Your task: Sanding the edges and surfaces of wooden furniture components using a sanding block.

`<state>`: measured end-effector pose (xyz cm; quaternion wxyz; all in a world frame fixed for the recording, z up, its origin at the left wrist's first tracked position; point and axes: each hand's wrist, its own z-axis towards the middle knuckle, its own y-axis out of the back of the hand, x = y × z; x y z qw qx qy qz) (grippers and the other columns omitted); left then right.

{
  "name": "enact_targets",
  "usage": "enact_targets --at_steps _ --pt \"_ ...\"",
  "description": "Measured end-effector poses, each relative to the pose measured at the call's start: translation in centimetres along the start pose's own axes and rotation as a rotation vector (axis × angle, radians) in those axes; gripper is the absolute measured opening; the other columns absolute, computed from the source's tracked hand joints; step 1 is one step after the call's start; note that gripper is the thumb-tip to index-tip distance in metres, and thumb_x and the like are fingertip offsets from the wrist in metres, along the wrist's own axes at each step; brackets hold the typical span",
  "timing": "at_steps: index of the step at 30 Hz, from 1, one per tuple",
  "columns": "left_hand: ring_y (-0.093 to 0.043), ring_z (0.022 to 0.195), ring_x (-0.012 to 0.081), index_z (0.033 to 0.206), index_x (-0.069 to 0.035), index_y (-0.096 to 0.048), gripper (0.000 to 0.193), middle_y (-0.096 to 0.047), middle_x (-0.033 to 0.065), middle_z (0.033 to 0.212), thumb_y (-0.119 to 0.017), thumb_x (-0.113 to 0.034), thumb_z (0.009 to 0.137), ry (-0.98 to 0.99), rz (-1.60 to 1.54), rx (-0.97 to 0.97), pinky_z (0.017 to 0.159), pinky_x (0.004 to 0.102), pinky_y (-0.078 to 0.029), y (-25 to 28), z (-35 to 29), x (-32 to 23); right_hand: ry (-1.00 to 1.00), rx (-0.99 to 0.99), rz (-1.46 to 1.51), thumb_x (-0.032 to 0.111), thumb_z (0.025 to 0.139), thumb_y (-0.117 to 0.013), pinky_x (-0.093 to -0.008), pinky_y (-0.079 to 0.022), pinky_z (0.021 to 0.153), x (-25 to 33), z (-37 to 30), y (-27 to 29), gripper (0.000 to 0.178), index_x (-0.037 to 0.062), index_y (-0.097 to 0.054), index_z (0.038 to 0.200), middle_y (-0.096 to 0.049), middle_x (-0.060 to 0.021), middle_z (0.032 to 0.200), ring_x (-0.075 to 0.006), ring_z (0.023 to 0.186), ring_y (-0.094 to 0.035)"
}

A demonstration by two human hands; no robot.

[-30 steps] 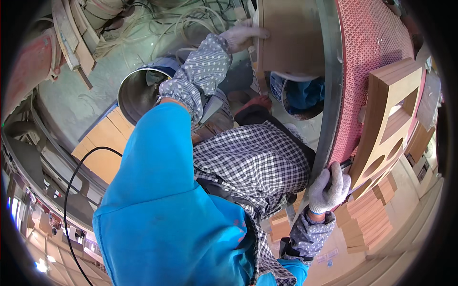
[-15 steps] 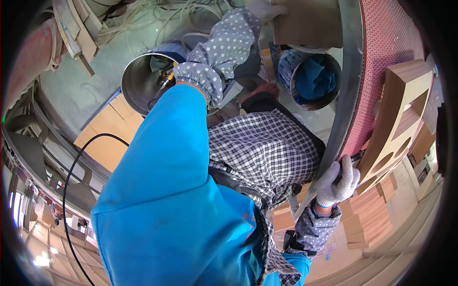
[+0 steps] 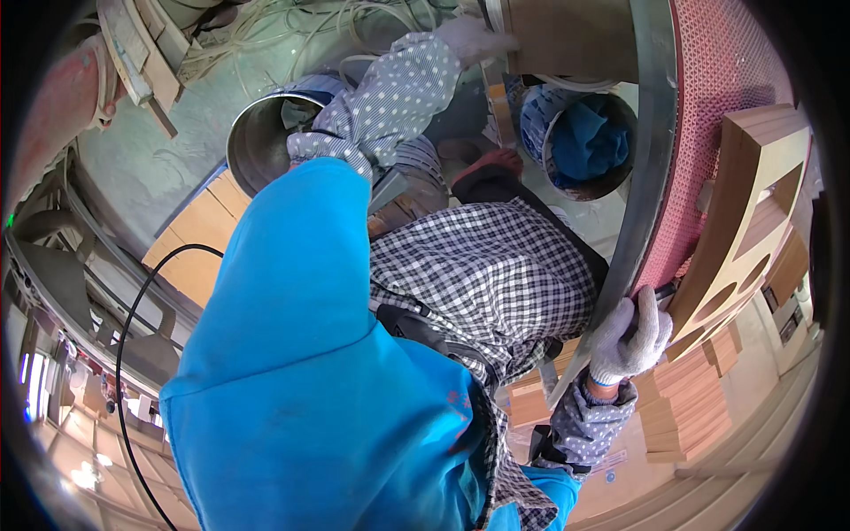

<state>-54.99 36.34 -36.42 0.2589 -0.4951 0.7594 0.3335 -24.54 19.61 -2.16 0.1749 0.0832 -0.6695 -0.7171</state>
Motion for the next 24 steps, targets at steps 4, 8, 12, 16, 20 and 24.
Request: enact_targets --at_steps 4,8,12,16,20,24 --pt "-0.078 0.106 0.0292 0.125 -0.004 -0.078 0.044 -0.079 0.0197 0.113 -0.073 -0.037 0.096 0.135 0.251 0.689 0.090 0.0432 -0.059 -2.4 -2.8 -2.0 0.036 -0.010 0.012 -0.005 0.092 -0.073 -0.0401 -0.046 0.062 0.3 0.3 0.2 0.028 -0.0038 -0.076 0.120 -0.061 -0.0122 0.080 -0.0271 0.067 -0.055" --pt "-0.073 0.115 0.0380 0.137 -0.012 -0.073 0.045 -0.077 0.0182 0.123 -0.065 -0.033 0.099 -0.402 0.520 0.794 0.100 0.0478 -0.055 -13.8 -5.6 -3.5 -0.013 0.027 -0.016 -0.007 0.086 -0.069 -0.0458 -0.051 0.070 0.5 -0.5 0.6 0.029 -0.0063 -0.075 0.115 -0.064 -0.0194 0.085 -0.0354 0.070 -0.058" --pt "-0.071 0.116 0.0312 0.131 -0.004 -0.074 0.043 -0.070 0.0170 0.136 -0.065 -0.032 0.099 -0.659 0.493 0.415 0.098 0.0420 -0.055 -23.4 -1.9 -5.5 0.027 0.078 0.035 -0.009 0.083 -0.068 -0.0453 -0.047 0.067 0.7 -0.3 1.1 0.032 -0.0043 -0.074 0.115 -0.061 -0.0155 0.077 -0.0335 0.067 -0.054" --pt "-0.071 0.115 0.0308 0.131 -0.004 -0.074 0.043 -0.070 0.0169 0.135 -0.065 -0.032 0.099 -0.463 0.612 0.504 0.098 0.0419 -0.055 -23.5 0.7 -1.8 0.033 0.079 0.089 -0.001 0.074 -0.077 -0.0441 -0.044 0.060 0.3 -1.3 1.1 0.037 0.0046 -0.075 0.111 -0.060 -0.0083 0.074 -0.0304 0.062 -0.053" --pt "-0.071 0.115 0.0304 0.131 -0.003 -0.074 0.043 -0.070 0.0167 0.135 -0.065 -0.032 0.099 -0.388 0.763 0.481 0.098 0.0418 -0.055 -22.6 5.4 -2.6 0.089 0.125 0.191 0.018 0.073 -0.082 -0.0405 -0.042 0.043 -0.1 0.9 1.2 0.046 0.0117 -0.076 0.118 -0.055 -0.0001 0.062 -0.0223 0.050 -0.057" --pt "-0.071 0.115 0.0301 0.131 -0.003 -0.074 0.043 -0.070 0.0166 0.134 -0.065 -0.032 0.099 -0.273 0.822 0.440 0.098 0.0416 -0.055 -22.0 8.0 -2.3 0.031 0.092 0.258 0.019 0.081 -0.084 -0.0361 -0.050 0.049 0.0 -0.3 0.1 0.037 0.0113 -0.076 0.117 -0.068 -0.0034 0.081 -0.0261 0.064 -0.068"
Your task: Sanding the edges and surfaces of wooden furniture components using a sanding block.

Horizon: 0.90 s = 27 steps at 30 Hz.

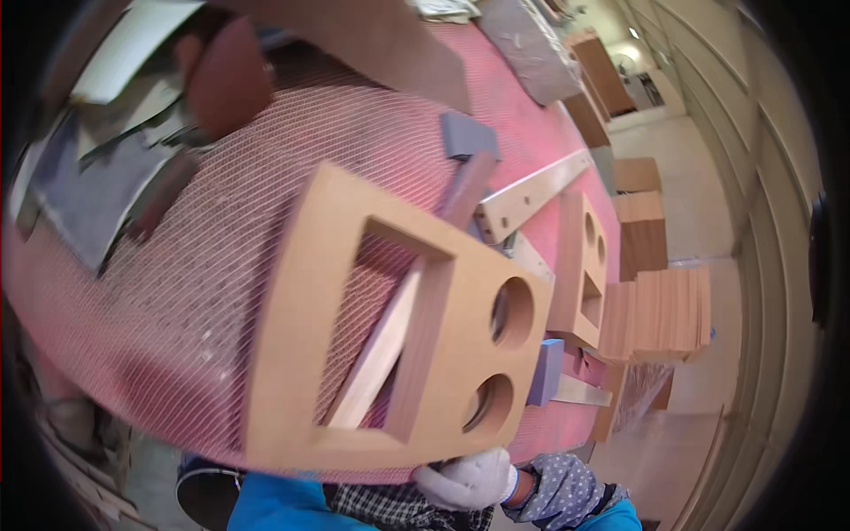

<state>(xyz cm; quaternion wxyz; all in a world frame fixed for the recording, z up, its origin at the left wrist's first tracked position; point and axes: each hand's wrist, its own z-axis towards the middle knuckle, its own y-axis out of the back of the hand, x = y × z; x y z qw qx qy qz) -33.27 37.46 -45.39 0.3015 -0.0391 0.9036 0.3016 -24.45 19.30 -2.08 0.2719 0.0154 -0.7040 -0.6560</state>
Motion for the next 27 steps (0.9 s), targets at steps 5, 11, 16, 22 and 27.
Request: enact_targets --at_steps 5,11,16,22,27 --pt "-0.071 0.115 0.0296 0.131 -0.003 -0.074 0.043 -0.070 0.0164 0.134 -0.066 -0.032 0.099 0.067 -0.024 0.010 0.098 0.0415 -0.055 0.4 0.4 0.3 -0.117 0.002 0.036 0.031 0.090 -0.078 -0.0395 -0.047 0.045 1.4 -0.4 -1.0 0.023 0.0152 -0.079 0.106 -0.067 -0.0015 0.073 -0.0254 0.056 -0.065" --pt "-0.071 0.114 0.0291 0.131 -0.003 -0.074 0.044 -0.070 0.0162 0.133 -0.066 -0.032 0.099 0.074 -0.052 0.022 0.098 0.0413 -0.055 0.5 1.1 -0.4 -0.134 0.007 -0.024 0.038 0.096 -0.072 -0.0430 -0.044 0.043 1.6 0.0 -0.9 0.027 0.0142 -0.080 0.086 -0.066 -0.0085 0.068 -0.0269 0.051 -0.062" --pt "-0.070 0.114 0.0286 0.131 -0.003 -0.074 0.044 -0.070 0.0160 0.133 -0.066 -0.032 0.099 0.071 -0.077 0.027 0.098 0.0411 -0.055 0.4 1.1 -0.5 -0.254 0.004 0.031 0.038 0.095 -0.072 -0.0436 -0.044 0.044 2.0 -0.2 -0.9 0.025 0.0155 -0.081 0.088 -0.067 -0.0082 0.071 -0.0265 0.053 -0.062" --pt "-0.070 0.114 0.0281 0.131 -0.002 -0.074 0.044 -0.071 0.0158 0.132 -0.066 -0.032 0.100 0.078 -0.110 0.027 0.098 0.0409 -0.055 0.6 0.9 -0.6 -0.203 0.071 0.098 0.037 0.096 -0.070 -0.0441 -0.043 0.042 1.5 -1.2 -1.3 0.022 0.0181 -0.081 0.094 -0.065 -0.0080 0.070 -0.0273 0.052 -0.061" --pt "-0.070 0.113 0.0276 0.131 -0.002 -0.074 0.044 -0.071 0.0156 0.132 -0.066 -0.032 0.100 0.068 -0.137 0.028 0.098 0.0407 -0.055 0.6 0.6 -0.8 -0.126 0.023 -0.005 0.032 0.093 -0.069 -0.0437 -0.040 0.040 1.8 -0.5 -0.7 0.023 0.0229 -0.078 0.113 -0.062 -0.0071 0.069 -0.0274 0.051 -0.057"
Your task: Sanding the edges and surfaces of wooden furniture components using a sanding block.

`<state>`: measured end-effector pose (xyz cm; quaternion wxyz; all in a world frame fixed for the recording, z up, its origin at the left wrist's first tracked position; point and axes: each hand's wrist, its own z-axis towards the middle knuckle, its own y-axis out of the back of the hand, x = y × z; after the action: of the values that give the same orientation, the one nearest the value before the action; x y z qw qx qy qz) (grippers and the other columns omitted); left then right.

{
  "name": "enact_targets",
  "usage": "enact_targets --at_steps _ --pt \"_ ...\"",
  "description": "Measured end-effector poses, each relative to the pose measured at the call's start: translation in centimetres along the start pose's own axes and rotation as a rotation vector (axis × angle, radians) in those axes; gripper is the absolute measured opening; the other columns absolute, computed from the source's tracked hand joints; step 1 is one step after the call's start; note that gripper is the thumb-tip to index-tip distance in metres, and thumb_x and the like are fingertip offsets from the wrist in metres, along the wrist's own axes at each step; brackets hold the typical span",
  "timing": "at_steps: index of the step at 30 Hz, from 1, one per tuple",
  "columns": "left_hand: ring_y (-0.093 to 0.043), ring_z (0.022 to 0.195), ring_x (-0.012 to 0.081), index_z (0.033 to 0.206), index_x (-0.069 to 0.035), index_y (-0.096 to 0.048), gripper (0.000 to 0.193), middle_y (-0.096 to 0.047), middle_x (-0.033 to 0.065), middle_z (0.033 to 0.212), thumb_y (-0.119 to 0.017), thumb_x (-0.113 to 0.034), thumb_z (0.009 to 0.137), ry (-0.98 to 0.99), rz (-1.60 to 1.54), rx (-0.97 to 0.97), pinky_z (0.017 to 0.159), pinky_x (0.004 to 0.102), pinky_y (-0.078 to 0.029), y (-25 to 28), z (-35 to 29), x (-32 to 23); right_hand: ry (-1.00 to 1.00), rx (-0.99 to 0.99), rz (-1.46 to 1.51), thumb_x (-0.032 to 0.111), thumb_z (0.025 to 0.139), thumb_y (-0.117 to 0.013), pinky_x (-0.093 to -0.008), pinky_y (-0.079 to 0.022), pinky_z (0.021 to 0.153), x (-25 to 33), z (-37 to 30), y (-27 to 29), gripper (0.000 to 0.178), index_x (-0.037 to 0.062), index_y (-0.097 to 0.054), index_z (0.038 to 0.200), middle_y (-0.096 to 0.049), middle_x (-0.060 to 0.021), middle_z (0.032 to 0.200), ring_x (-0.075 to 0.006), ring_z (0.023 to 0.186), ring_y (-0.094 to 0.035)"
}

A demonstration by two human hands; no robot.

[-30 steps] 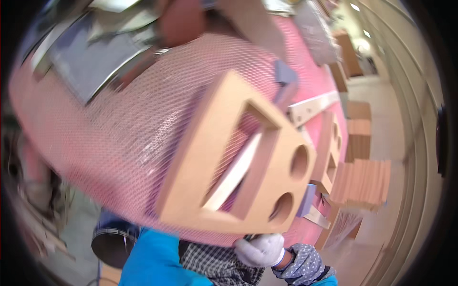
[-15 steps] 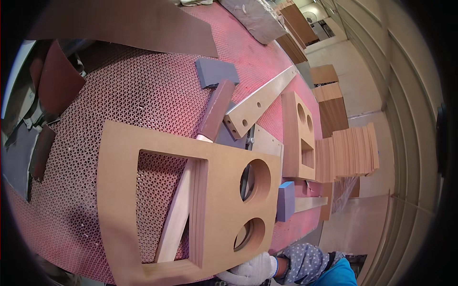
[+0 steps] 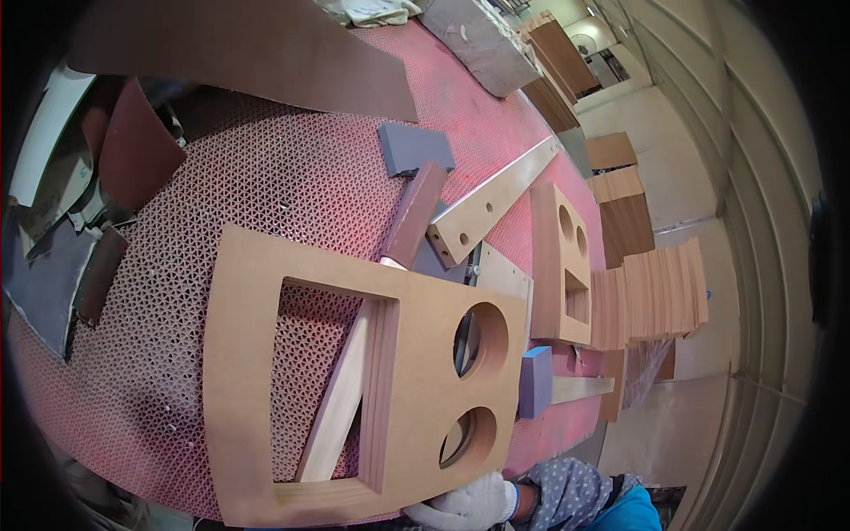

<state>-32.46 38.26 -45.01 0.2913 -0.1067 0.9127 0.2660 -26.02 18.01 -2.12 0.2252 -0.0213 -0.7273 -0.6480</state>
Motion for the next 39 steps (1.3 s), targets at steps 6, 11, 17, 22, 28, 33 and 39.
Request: enact_targets --at_steps 6,11,17,22,28,33,39 --pt "-0.070 0.113 0.0271 0.131 -0.002 -0.074 0.044 -0.071 0.0154 0.131 -0.066 -0.032 0.100 -0.003 -0.023 0.004 0.098 0.0405 -0.055 0.1 -0.2 -0.8 -0.046 -0.024 -0.024 0.030 0.093 -0.070 -0.0435 -0.037 0.039 0.5 0.5 0.4 0.031 0.0241 -0.074 0.123 -0.056 -0.0058 0.064 -0.0273 0.048 -0.052" --pt "-0.070 0.113 0.0266 0.131 -0.002 -0.073 0.044 -0.071 0.0152 0.130 -0.066 -0.032 0.100 0.007 -0.047 -0.002 0.098 0.0404 -0.055 -0.1 -0.5 -0.4 -0.013 -0.003 0.083 0.031 0.094 -0.070 -0.0432 -0.035 0.038 0.1 1.2 1.4 0.032 0.0190 -0.072 0.124 -0.054 -0.0062 0.062 -0.0277 0.045 -0.049" --pt "-0.070 0.112 0.0261 0.131 -0.001 -0.073 0.044 -0.071 0.0150 0.130 -0.067 -0.032 0.100 -0.004 -0.073 0.000 0.098 0.0402 -0.055 -0.2 -0.9 -1.2 0.032 -0.095 0.079 0.027 0.093 -0.075 -0.0400 -0.035 0.038 -0.3 0.6 0.4 0.030 0.0160 -0.073 0.121 -0.059 -0.0057 0.061 -0.0231 0.046 -0.053" --pt "-0.070 0.112 0.0256 0.131 -0.001 -0.073 0.044 -0.071 0.0148 0.129 -0.067 -0.032 0.100 -0.054 -0.117 0.015 0.098 0.0400 -0.055 -0.8 -1.5 -2.1 0.099 -0.051 -0.013 0.022 0.085 -0.084 -0.0366 -0.046 0.047 -0.8 0.7 0.8 0.036 0.0104 -0.075 0.118 -0.060 0.0019 0.068 -0.0201 0.056 -0.063" --pt "-0.070 0.112 0.0251 0.131 -0.001 -0.073 0.044 -0.071 0.0146 0.129 -0.067 -0.032 0.100 -0.095 -0.260 0.018 0.098 0.0398 -0.055 -0.8 -4.3 -0.8 0.120 -0.058 0.025 0.018 0.079 -0.082 -0.0391 -0.040 0.041 -0.9 1.3 1.0 0.033 0.0133 -0.076 0.111 -0.053 0.0003 0.058 -0.0216 0.045 -0.056" --pt "-0.070 0.111 0.0246 0.131 -0.001 -0.073 0.045 -0.072 0.0144 0.128 -0.067 -0.032 0.100 -0.265 -0.462 0.084 0.098 0.0396 -0.055 0.7 -7.7 -3.2 0.128 -0.120 -0.047 0.016 0.077 -0.082 -0.0389 -0.038 0.040 -1.6 1.8 1.3 0.031 0.0139 -0.076 0.107 -0.047 0.0013 0.053 -0.0219 0.042 -0.050" --pt "-0.070 0.111 0.0241 0.131 0.000 -0.073 0.045 -0.072 0.0141 0.127 -0.067 -0.032 0.100 -0.422 -0.754 0.138 0.098 0.0394 -0.055 3.7 -13.7 -5.6 0.128 -0.167 -0.185 0.006 0.071 -0.084 -0.0401 -0.043 0.054 -1.6 1.3 0.6 0.041 0.0130 -0.078 0.112 -0.054 -0.0016 0.071 -0.0254 0.060 -0.053"
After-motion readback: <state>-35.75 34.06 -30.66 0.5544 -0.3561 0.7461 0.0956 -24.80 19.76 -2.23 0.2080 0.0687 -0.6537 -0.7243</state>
